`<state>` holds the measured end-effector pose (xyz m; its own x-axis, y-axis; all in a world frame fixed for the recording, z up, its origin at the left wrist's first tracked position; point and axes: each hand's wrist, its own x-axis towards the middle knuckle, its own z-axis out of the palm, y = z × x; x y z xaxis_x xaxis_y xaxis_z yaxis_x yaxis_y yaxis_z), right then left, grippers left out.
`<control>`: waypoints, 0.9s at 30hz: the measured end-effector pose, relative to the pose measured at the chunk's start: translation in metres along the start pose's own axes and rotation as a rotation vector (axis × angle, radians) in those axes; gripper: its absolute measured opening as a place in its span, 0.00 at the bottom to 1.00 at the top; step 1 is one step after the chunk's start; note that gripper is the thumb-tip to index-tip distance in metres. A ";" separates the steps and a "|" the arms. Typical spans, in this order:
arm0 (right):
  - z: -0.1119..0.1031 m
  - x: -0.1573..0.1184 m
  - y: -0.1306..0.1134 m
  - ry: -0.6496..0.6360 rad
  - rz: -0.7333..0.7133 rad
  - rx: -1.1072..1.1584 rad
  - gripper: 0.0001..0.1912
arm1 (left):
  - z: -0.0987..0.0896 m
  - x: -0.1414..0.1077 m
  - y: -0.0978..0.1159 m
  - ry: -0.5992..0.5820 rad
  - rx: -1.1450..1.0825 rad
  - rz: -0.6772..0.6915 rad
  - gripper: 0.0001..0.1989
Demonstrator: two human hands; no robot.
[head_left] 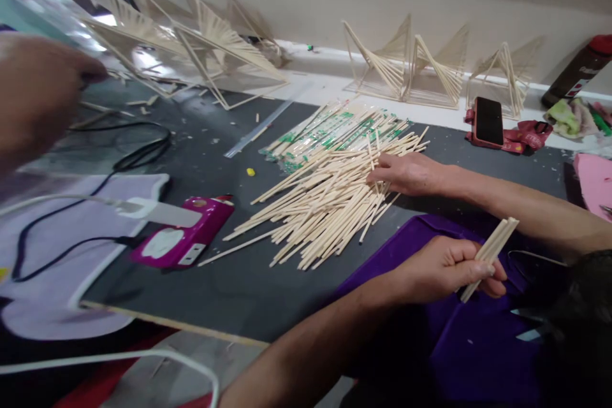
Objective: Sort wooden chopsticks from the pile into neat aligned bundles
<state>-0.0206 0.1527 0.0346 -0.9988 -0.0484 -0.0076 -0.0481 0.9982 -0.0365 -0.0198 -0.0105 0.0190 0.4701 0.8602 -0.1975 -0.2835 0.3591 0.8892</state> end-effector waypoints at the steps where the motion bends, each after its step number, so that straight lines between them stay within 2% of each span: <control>1: -0.001 0.001 -0.001 -0.002 0.024 -0.014 0.19 | 0.000 0.000 0.000 -0.001 -0.006 0.000 0.17; 5: -0.010 0.009 -0.001 -0.021 0.109 -0.059 0.20 | 0.001 0.001 0.002 0.007 -0.005 -0.001 0.13; 11: -0.028 0.028 -0.004 -0.037 0.174 -0.075 0.15 | -0.001 0.000 0.004 0.002 0.000 0.000 0.11; 15: -0.028 0.045 -0.008 -0.016 0.178 -0.099 0.15 | -0.002 -0.001 0.004 -0.002 -0.002 -0.004 0.13; 18: -0.025 0.052 -0.010 0.051 0.146 -0.049 0.15 | -0.002 -0.002 0.006 0.010 0.001 -0.021 0.12; 20: -0.026 0.048 -0.012 0.109 0.141 0.002 0.17 | -0.002 -0.002 0.007 0.015 0.004 -0.025 0.11; 23: -0.027 0.023 -0.016 0.144 0.171 0.070 0.16 | -0.001 -0.003 0.009 0.010 0.004 -0.018 0.11; 25: -0.024 -0.001 -0.021 0.076 0.176 0.105 0.11 | -0.001 -0.003 0.009 0.014 0.030 -0.019 0.12; 27: -0.018 -0.023 -0.024 -0.055 0.175 0.135 0.10 | 0.000 -0.004 0.009 0.013 0.075 -0.034 0.12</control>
<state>0.0036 0.1301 0.0538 -0.9896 0.1197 -0.0799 0.1314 0.9779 -0.1628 -0.0239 -0.0104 0.0278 0.4671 0.8530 -0.2328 -0.2040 0.3601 0.9103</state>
